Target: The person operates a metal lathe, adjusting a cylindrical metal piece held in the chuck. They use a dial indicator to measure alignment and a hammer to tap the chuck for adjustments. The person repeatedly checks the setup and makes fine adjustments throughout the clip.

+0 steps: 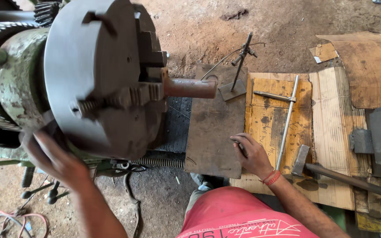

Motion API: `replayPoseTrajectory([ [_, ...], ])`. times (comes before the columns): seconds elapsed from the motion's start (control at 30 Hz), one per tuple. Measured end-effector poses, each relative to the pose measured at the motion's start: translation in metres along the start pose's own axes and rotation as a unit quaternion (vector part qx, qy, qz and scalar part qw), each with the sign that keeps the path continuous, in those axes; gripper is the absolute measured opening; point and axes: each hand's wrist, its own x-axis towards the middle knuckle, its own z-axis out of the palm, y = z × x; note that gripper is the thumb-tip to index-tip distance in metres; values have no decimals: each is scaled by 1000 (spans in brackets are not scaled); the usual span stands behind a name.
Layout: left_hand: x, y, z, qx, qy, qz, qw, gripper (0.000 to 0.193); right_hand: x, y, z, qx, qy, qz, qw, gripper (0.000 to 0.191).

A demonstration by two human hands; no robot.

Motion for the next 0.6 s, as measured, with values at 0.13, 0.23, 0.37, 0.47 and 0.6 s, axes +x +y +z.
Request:
replayPoseTrajectory([
  [0.13,47,44,31,106,-94,13,990,43,0,-6,8,-17,-45,7,999,24],
  [0.23,3,31,45,93,15,23,995,45,3,-11,12,-11,-38,-22,999,24],
  [0.37,-95,-40,45,-45,161,-24,986,48,0,-16,9,-28,-65,-60,996,21],
  [0.47,-148,-90,52,-82,168,-107,976,58,-5,-16,4,-45,-82,-43,995,20],
  [0.6,-166,-106,56,-287,141,-491,810,74,-17,-4,1,-60,-62,-50,995,21],
])
